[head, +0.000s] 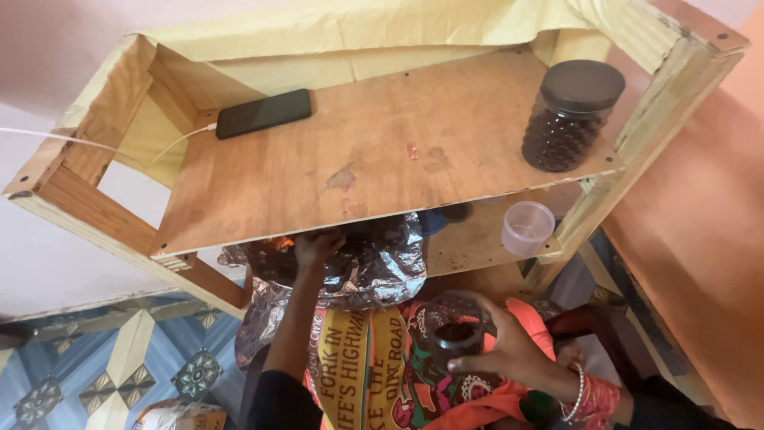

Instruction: The person opens a jar containing dark granular material, then repeatedly transfers the contents by hand from a foil-wrapped pile into the jar. The person secures the lid and places the jar on the shelf.

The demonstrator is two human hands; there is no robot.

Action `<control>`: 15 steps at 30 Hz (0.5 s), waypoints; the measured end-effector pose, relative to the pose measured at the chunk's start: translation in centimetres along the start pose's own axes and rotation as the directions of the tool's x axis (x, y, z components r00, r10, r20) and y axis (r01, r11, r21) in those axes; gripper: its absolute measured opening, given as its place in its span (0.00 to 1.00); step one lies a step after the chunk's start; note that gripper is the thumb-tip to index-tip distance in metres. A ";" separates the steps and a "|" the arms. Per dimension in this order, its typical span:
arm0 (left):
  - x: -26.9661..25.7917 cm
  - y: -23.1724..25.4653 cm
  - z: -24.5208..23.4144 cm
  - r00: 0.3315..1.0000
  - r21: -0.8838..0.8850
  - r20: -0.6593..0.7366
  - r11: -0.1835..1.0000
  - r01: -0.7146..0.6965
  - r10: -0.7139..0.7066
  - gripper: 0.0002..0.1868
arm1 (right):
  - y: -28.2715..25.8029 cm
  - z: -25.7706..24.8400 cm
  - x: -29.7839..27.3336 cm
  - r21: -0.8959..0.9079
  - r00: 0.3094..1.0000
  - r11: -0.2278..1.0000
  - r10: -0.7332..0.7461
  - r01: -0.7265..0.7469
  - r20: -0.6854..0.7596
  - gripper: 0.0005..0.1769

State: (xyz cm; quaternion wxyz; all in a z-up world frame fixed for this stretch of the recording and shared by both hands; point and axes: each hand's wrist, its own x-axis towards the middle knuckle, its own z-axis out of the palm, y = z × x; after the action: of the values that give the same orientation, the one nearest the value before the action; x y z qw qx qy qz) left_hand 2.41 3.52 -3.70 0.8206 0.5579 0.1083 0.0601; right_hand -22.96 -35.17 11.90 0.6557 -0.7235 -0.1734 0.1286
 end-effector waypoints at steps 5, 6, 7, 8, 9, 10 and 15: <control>-3.8 5.7 1.7 0.999 0.066 0.041 0.997 -0.026 0.024 0.23 | 1.1 -1.7 1.3 0.028 0.995 0.999 0.022 -0.019 -0.096 0.57; -4.9 7.1 2.3 0.997 0.079 0.067 0.996 -0.032 0.027 0.22 | 1.4 -2.0 1.4 0.018 0.994 1.000 0.025 -0.023 -0.102 0.57; -6.3 8.3 2.9 0.997 0.105 0.081 0.994 -0.025 0.016 0.20 | 1.6 -2.1 1.5 0.009 0.994 1.000 0.029 -0.028 -0.104 0.56; -7.6 9.5 3.5 0.995 0.130 0.095 0.991 -0.018 0.006 0.18 | 1.9 -2.2 1.5 0.001 0.994 0.999 0.034 -0.034 -0.107 0.56; -8.8 10.9 4.2 0.994 0.155 0.109 0.988 -0.015 -0.002 0.16 | 2.0 -2.1 1.6 -0.005 0.994 1.000 0.024 -0.025 -0.105 0.57; -10.3 12.0 4.8 0.989 0.175 0.144 0.985 0.009 -0.035 0.14 | 2.0 -1.9 1.6 -0.011 0.995 1.000 0.014 -0.015 -0.103 0.58; -19.1 14.7 8.4 0.957 0.393 0.238 0.917 0.062 -0.167 0.09 | 1.2 -1.0 0.7 -0.019 0.996 0.998 0.058 -0.059 -0.061 0.58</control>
State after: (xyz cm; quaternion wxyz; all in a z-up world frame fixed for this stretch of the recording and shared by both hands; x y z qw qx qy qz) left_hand -13.69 -2.83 15.02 0.7055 0.7024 0.0390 -0.0862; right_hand -21.78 -35.89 10.88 0.6489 -0.7387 -0.1336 0.1238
